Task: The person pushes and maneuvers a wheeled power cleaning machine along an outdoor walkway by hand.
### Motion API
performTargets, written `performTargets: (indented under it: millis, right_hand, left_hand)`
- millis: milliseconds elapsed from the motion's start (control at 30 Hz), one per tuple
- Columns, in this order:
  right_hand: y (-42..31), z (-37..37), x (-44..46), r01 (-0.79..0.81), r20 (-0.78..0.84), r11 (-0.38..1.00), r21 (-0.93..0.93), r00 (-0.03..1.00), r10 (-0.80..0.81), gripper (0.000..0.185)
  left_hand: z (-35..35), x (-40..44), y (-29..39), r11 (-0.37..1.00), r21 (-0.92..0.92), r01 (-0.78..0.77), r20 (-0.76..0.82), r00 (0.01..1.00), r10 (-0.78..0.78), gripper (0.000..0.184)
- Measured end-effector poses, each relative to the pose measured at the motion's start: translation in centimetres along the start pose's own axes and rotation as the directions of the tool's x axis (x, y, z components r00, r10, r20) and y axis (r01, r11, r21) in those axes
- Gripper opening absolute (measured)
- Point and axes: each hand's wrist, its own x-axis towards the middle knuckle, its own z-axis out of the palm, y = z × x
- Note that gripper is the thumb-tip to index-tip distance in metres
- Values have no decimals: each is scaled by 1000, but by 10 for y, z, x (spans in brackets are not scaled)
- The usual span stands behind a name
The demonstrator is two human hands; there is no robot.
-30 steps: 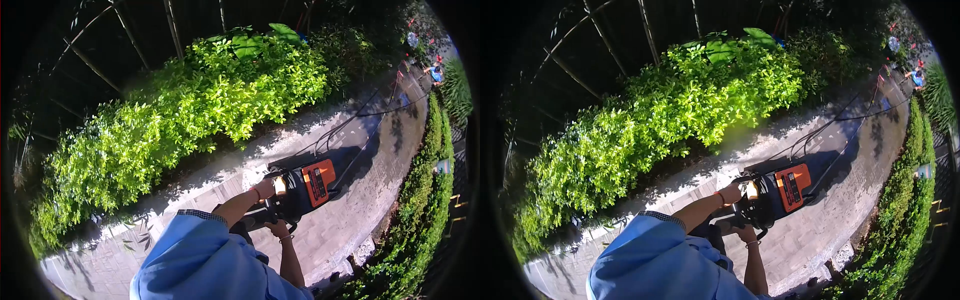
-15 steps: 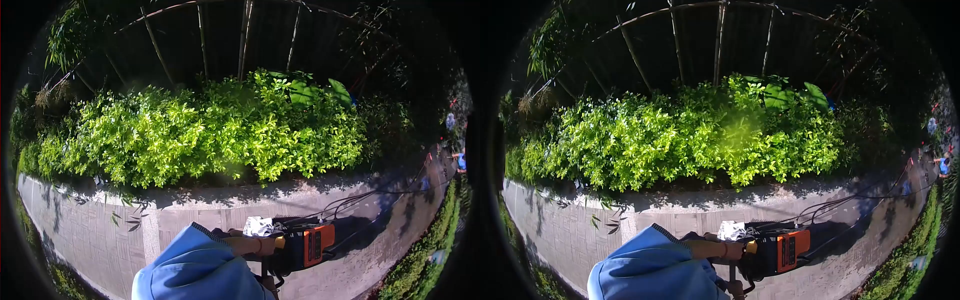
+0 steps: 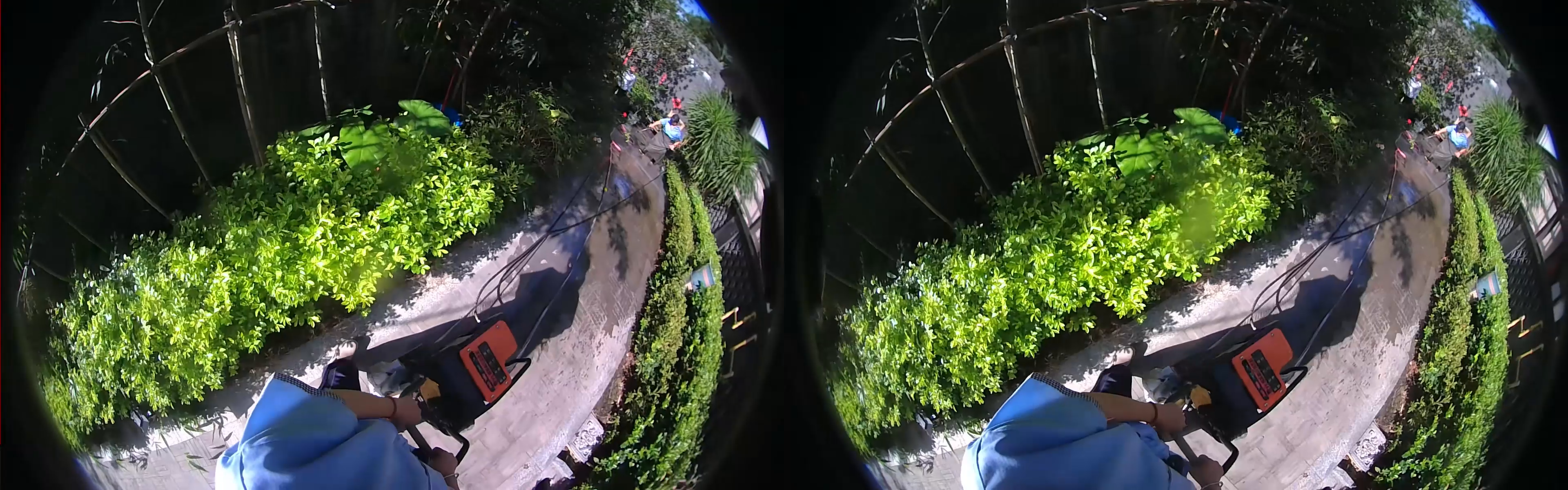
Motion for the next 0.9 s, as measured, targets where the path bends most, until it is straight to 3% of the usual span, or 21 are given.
performTargets:
  millis: [67,100,133,167,200,233,267,300,333,367,400,467,533,600,667,733,867,900]
  right_hand:
    - [-7,-7,-9,-19,-89,989,150,996,32,35]
    - [0,0,-4,58,-109,995,83,993,-48,30]
    - [10,16,0,103,-218,995,15,971,-97,26]
    - [13,30,2,32,-335,992,-119,939,-71,21]
    - [38,64,7,45,-451,997,-65,890,-70,20]
    - [12,50,-4,-168,-448,978,-127,889,94,18]
    - [14,70,1,-338,-384,936,-92,880,280,21]
    - [7,75,2,-361,-375,929,-83,875,307,24]
    - [-8,78,6,-375,-369,924,-74,871,324,27]
    - [-61,34,4,-520,-245,851,-75,836,490,21]
    - [-86,2,6,-551,-91,832,-61,833,545,23]
    - [-113,-36,24,-591,211,805,-50,782,587,30]
    - [-89,-3,35,-600,199,800,35,788,582,34]
    - [-86,-3,42,-593,242,803,62,789,564,35]
    - [-80,0,43,-582,272,809,84,795,543,35]
    - [-73,3,44,-556,293,824,109,810,508,36]
    - [-60,21,43,-506,309,845,176,843,440,37]
    - [-55,27,43,-488,308,852,188,853,421,37]
  left_hand:
    - [-11,-2,-14,984,42,-171,-2,985,172,28]
    - [-20,-7,-25,964,65,-256,-4,966,257,30]
    - [-30,-17,-36,962,11,-273,-139,952,272,34]
    - [-45,-30,-51,953,-33,-300,-267,922,280,37]
    - [-63,-41,-74,938,-65,-340,-383,877,291,41]
    - [-68,-49,-99,971,-79,-225,-366,913,182,43]
    - [-73,-63,-130,974,-124,-190,-428,896,121,37]
    - [-74,-75,-165,993,-68,-97,-383,922,64,32]
    - [-71,-90,-197,993,72,92,-289,955,-68,25]
    - [-109,-118,-211,977,86,193,-108,977,-183,23]
    - [-115,-135,-240,965,82,249,-12,969,-248,17]
    - [-120,-173,-289,956,108,274,-122,958,-261,15]
    - [-110,-200,-338,963,57,265,-125,958,-256,14]
    - [-133,-213,-348,946,77,315,27,948,-318,15]
    - [-132,-206,-350,957,7,290,-73,955,-288,14]
    - [-104,-181,-362,970,-196,146,-156,972,-177,14]
    - [-126,-101,-302,991,64,-117,68,991,112,18]
    - [-132,-81,-287,981,36,-191,112,976,186,18]
